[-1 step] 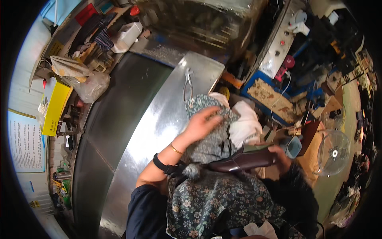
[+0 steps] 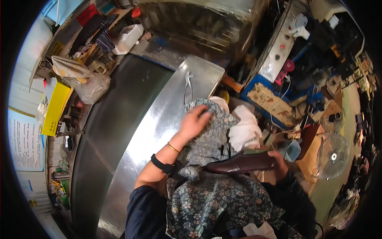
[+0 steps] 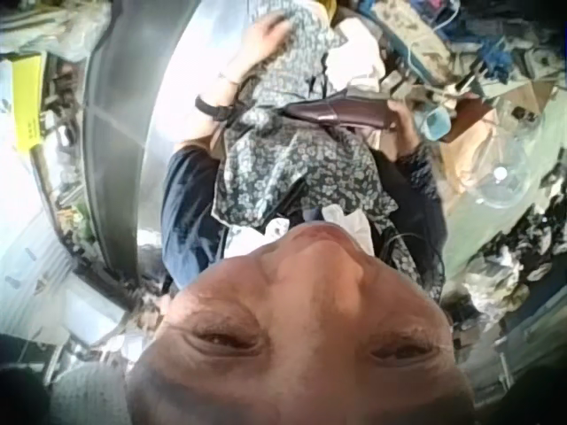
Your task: The recorder attaches soles to shoe uppers and places the finished products onto a conveyor belt in a shoe factory.
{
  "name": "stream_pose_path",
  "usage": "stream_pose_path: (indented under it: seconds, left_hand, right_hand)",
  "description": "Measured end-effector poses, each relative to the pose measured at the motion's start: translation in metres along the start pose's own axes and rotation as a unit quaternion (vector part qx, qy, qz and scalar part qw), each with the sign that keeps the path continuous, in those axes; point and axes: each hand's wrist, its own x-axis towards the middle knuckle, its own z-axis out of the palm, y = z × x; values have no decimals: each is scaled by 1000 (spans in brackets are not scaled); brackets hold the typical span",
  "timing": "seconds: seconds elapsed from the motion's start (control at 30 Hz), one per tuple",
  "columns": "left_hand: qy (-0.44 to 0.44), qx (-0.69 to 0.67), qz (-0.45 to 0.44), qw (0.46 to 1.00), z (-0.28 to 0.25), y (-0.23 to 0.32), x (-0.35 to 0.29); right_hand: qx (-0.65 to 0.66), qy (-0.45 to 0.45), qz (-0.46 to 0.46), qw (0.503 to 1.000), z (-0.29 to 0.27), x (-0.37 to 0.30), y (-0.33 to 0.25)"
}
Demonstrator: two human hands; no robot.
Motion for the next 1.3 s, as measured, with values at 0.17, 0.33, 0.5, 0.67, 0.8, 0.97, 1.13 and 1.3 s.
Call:
stream_pose_path:
  seconds: [0.17, 0.33, 0.5, 0.67, 0.8, 0.97, 1.13, 1.3]
  left_hand:
    - [115, 324, -27, 939, -15, -112, 15]
    - [124, 350, -23, 928, -7, -129, 10]
    - [120, 334, -47, 934, -12, -115, 13]
    - [134, 327, -41, 935, -13, -118, 11]
    - [131, 335, -29, 933, -10, -123, 10]
    - [135, 353, -12, 926, -10, -120, 11]
    - [136, 323, -20, 936, -8, -123, 11]
    - [146, 325, -42, 934, -8, -122, 9]
  right_hand:
    - [56, -20, -227, 972, -3, 68, 23]
    - [224, -111, -283, 926, 33, 225, -130]
    - [-202, 321, -581, 720, 129, 381, -214]
    - [-385, -136, -448, 796, 203, 315, -98]
    - [-356, -210, -334, 847, 171, 220, -16]
    - [-156, -138, -320, 924, 118, 160, -42]
    - [-296, 182, -577, 739, 82, 32, -162]
    - [-407, 232, -619, 630, 51, 31, -199]
